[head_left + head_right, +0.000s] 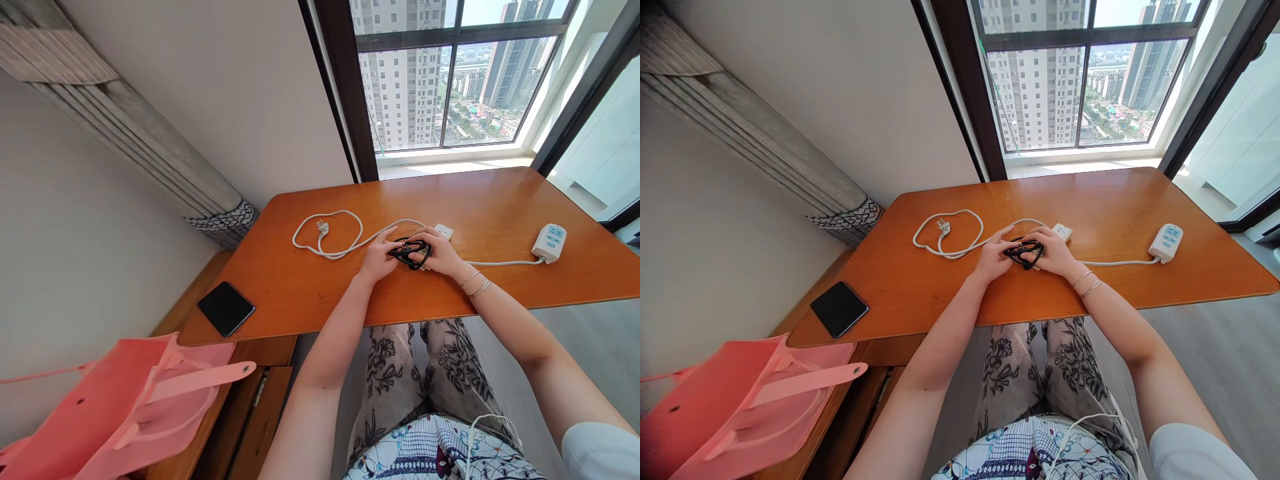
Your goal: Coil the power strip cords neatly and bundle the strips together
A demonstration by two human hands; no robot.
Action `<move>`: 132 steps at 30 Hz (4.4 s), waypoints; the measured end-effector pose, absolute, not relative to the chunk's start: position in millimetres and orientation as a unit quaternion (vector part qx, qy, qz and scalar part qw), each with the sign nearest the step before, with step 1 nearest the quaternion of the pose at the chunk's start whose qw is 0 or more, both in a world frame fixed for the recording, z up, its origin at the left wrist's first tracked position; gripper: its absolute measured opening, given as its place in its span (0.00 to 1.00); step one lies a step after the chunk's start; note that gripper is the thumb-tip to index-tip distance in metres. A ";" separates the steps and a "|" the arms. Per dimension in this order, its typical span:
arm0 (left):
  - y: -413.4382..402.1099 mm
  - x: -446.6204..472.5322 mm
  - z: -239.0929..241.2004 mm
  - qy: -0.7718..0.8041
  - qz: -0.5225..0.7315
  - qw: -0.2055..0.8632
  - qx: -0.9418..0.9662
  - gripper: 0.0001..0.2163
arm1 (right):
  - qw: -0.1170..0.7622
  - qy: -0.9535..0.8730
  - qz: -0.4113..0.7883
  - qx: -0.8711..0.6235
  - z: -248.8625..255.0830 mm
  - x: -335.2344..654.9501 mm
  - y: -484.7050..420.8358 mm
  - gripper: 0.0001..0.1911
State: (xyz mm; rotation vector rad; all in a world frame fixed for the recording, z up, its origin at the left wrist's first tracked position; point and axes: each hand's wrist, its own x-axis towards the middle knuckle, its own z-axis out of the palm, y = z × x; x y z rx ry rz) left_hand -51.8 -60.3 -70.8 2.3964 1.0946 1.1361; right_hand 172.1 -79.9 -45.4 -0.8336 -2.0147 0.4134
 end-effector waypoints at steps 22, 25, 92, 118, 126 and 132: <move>-43.9 -44.1 -92.4 0.438 0.539 0.327 0.641 0.18 | 0.227 -0.885 0.089 -0.396 -46.1 190.7 -71.9 0.38; -40.0 -47.2 -96.3 0.436 0.540 0.328 0.641 0.19 | 0.208 -0.882 0.062 -0.419 -42.4 189.0 -75.0 0.37; -62.0 -197.0 76.2 0.681 0.285 0.102 0.666 0.12 | 0.414 -0.479 -0.246 -0.734 23.2 365.5 -101.9 0.23; -32.0 -227.8 -10.0 0.604 -0.079 -0.025 0.793 0.13 | -0.017 -0.722 -0.151 -0.674 -13.1 441.7 -172.8 0.28; -36.1 -212.2 -1.5 0.593 -0.003 0.018 0.805 0.19 | -0.015 -0.768 -0.161 -0.620 -19.9 424.9 -173.6 0.35; -53.1 -178.9 0.3 0.550 0.012 0.094 0.830 0.25 | -0.016 -0.802 -0.174 -0.572 -32.9 387.3 -164.7 0.26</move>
